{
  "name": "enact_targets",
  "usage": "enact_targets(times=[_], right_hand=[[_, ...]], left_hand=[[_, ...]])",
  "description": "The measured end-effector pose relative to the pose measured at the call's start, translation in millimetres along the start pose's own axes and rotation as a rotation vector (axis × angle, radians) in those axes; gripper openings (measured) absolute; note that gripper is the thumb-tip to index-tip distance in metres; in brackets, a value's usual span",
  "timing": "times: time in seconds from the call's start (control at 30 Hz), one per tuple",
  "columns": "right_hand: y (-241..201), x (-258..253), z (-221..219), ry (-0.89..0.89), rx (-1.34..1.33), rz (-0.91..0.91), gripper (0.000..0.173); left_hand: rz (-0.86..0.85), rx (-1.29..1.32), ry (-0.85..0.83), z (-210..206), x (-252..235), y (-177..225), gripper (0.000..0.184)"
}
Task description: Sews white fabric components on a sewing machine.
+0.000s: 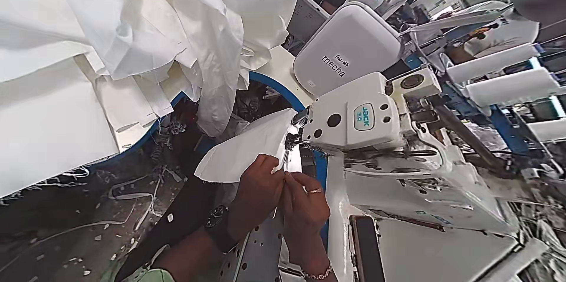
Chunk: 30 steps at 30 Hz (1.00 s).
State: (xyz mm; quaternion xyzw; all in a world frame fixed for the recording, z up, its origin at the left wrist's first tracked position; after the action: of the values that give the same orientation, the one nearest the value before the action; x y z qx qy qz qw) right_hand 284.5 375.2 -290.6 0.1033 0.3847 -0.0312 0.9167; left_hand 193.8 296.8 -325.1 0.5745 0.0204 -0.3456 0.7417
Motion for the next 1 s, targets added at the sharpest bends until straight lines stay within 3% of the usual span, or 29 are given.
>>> enact_targets(times=[0.2,0.3,0.37,0.43,0.53,0.6,0.67,0.7,0.77,0.8,0.87,0.9,0.97,1.0], right_hand=[[0,-2,-7,-0.031,0.111,-0.044,0.020],[-6,0,1,-0.066,0.094,-0.020,0.022],[-22,1,5,-0.092,-0.016,0.025,0.023],[-33,6,6,-0.158,-0.111,0.086,0.025],[-33,5,2,-0.153,-0.163,0.107,0.024],[-28,3,1,-0.146,-0.190,0.102,0.022],[-35,3,5,-0.246,-0.252,0.063,0.030],[-40,-2,7,-0.343,-0.279,0.045,0.049],[-52,-22,11,-0.643,-0.387,-0.060,0.080],[-51,-36,10,-0.809,-0.435,-0.115,0.082],[-51,-50,8,-0.907,-0.450,-0.143,0.047],[-59,-53,13,-0.833,-0.440,-0.169,0.034],[-94,-50,25,-0.524,-0.436,-0.201,0.024],[-121,-41,31,-0.397,-0.478,-0.205,0.026]], left_hand=[[-0.011,0.049,-0.118,9,-2,-5,0.021],[0.179,0.084,-0.170,49,19,-38,0.019],[0.301,0.023,-0.434,61,31,-63,0.030],[0.368,0.033,-0.729,28,59,-67,0.049],[0.416,-0.152,-1.088,-3,75,-67,0.041],[0.217,-0.350,-1.227,-7,69,-99,0.027],[-0.086,-0.441,-1.114,36,48,-122,0.024],[-0.225,-0.490,-0.942,76,24,-111,0.023],[-0.438,-0.579,-0.433,170,-20,-54,0.017],[-0.467,-0.576,-0.107,209,-27,-32,0.014],[-0.239,-0.502,0.321,260,7,-15,0.022],[-0.068,-0.406,0.394,262,39,-18,0.036],[0.209,0.007,0.374,223,96,-35,0.063],[0.346,0.248,0.273,199,121,-36,0.067]])
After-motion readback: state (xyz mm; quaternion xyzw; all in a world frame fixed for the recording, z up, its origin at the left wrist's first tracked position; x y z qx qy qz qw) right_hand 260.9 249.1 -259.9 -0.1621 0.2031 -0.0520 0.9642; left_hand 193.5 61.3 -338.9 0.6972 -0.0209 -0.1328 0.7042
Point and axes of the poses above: each hand's wrist, its own x-axis away from the middle knuckle, its own z-axis out of the back of the hand, y = z × x, the point moved 1 cm from there along -x, towards the middle knuckle, and after that the axes turned 12 degrees about z, right-handed, at the moved point
